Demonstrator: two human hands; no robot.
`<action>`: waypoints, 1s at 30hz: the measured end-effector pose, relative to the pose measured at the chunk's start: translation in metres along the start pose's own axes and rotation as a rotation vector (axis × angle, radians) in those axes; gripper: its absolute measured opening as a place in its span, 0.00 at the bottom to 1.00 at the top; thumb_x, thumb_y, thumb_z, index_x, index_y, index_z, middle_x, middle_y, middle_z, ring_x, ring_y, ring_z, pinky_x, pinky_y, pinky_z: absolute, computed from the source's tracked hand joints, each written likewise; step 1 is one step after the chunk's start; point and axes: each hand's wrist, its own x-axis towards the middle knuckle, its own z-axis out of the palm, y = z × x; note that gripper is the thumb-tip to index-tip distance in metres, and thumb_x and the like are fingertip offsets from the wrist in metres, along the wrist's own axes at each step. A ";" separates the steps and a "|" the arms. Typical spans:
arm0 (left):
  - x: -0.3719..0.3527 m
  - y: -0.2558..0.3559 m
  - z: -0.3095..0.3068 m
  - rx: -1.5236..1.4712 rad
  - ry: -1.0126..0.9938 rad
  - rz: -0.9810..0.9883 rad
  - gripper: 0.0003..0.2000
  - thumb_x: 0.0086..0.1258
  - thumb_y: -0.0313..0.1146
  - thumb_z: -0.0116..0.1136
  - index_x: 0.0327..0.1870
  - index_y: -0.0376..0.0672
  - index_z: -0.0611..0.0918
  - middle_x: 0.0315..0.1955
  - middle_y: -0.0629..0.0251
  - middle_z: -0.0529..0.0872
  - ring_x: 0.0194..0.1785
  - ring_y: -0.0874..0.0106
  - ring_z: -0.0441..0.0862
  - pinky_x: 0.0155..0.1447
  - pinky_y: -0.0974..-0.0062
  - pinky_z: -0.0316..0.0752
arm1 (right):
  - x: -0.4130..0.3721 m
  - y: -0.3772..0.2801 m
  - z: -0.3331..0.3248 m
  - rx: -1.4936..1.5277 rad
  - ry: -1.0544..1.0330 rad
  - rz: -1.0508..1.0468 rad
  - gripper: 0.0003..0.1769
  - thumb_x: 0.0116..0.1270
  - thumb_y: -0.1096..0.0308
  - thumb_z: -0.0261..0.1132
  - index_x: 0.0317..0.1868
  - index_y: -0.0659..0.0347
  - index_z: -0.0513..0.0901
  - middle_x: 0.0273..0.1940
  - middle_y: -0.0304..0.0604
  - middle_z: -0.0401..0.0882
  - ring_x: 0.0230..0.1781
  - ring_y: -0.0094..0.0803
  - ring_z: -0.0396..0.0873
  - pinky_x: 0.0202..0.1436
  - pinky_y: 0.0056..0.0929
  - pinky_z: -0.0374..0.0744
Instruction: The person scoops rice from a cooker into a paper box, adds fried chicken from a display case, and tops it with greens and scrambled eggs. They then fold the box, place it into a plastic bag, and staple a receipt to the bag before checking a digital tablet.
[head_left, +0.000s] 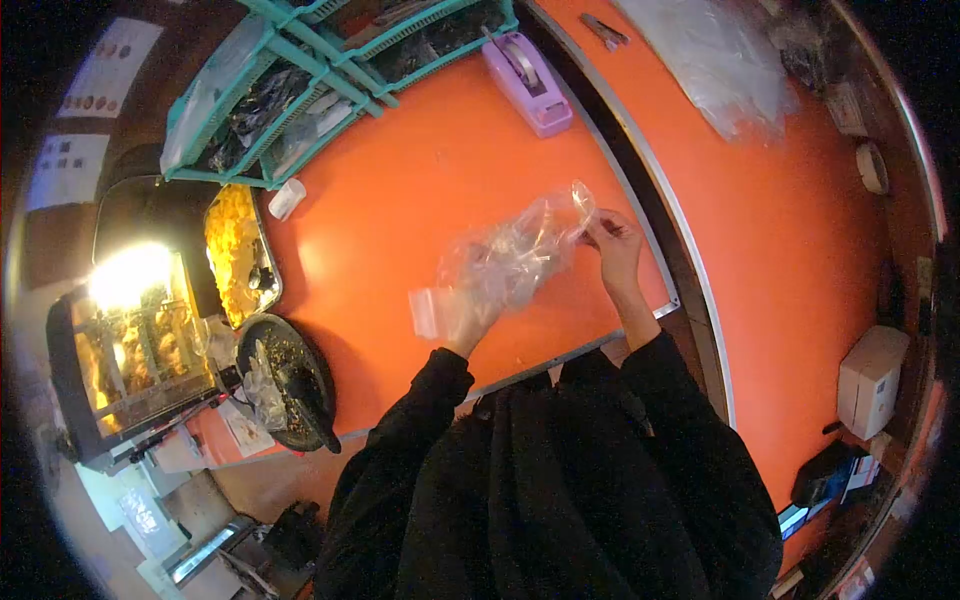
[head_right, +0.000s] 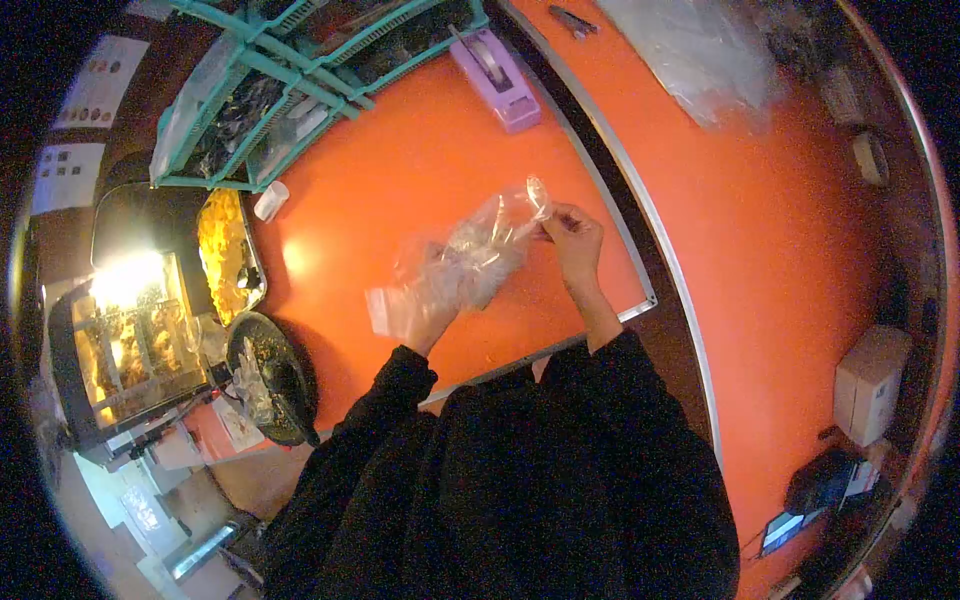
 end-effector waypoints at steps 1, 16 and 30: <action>-0.007 -0.006 0.003 -0.125 0.044 0.005 0.26 0.57 0.44 0.55 0.54 0.39 0.68 0.51 0.59 0.70 0.55 0.68 0.66 0.58 0.70 0.60 | -0.001 -0.013 0.005 0.005 0.046 -0.035 0.04 0.55 0.77 0.60 0.31 0.68 0.78 0.25 0.40 0.77 0.23 0.23 0.75 0.25 0.21 0.76; -0.029 -0.022 0.006 -0.505 0.051 -0.050 0.21 0.53 0.37 0.57 0.48 0.38 0.71 0.46 0.61 0.73 0.49 0.68 0.70 0.52 0.72 0.66 | -0.038 -0.162 0.016 -0.003 0.047 -0.790 0.17 0.48 0.84 0.64 0.38 0.65 0.69 0.32 0.47 0.76 0.33 0.30 0.78 0.35 0.22 0.76; -0.026 -0.014 -0.011 -0.453 0.070 0.019 0.17 0.49 0.31 0.59 0.42 0.37 0.75 0.41 0.62 0.76 0.43 0.69 0.74 0.46 0.73 0.71 | 0.007 0.049 0.028 -0.175 -0.140 0.011 0.12 0.43 0.78 0.66 0.31 0.62 0.75 0.29 0.37 0.78 0.30 0.21 0.76 0.34 0.20 0.75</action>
